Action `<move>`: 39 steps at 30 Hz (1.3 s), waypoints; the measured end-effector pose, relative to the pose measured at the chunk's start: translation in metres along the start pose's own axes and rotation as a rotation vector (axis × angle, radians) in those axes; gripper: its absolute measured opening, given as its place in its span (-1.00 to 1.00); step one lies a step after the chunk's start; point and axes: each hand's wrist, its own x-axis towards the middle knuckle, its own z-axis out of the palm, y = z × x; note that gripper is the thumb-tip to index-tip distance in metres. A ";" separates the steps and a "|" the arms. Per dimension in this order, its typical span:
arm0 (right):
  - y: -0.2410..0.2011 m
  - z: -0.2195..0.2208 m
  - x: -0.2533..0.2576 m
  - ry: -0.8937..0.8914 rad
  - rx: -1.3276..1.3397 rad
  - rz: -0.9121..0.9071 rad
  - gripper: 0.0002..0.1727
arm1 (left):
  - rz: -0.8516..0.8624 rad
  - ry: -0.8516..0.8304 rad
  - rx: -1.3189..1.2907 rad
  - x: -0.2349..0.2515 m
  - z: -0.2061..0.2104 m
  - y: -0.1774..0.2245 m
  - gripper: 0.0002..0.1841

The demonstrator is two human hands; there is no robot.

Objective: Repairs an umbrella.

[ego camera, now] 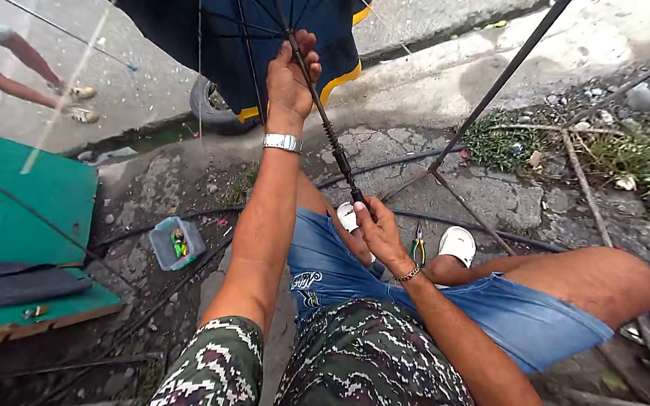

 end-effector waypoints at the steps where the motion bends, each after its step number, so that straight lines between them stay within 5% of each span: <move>1: -0.003 -0.002 -0.001 -0.011 0.023 0.003 -0.68 | -0.022 -0.038 -0.041 -0.001 -0.001 0.002 -0.53; 7: -0.026 -0.019 -0.011 -0.095 0.151 0.107 -0.68 | -0.076 -0.162 -0.106 -0.002 -0.005 0.004 -0.60; 22: -0.040 -0.018 -0.020 -0.181 0.135 0.160 -0.71 | 0.011 -0.090 -0.011 0.004 -0.014 0.006 -0.58; 39: 0.017 -0.031 -0.055 -0.181 0.091 0.145 -0.71 | 0.096 0.130 0.034 0.056 -0.021 0.057 -0.57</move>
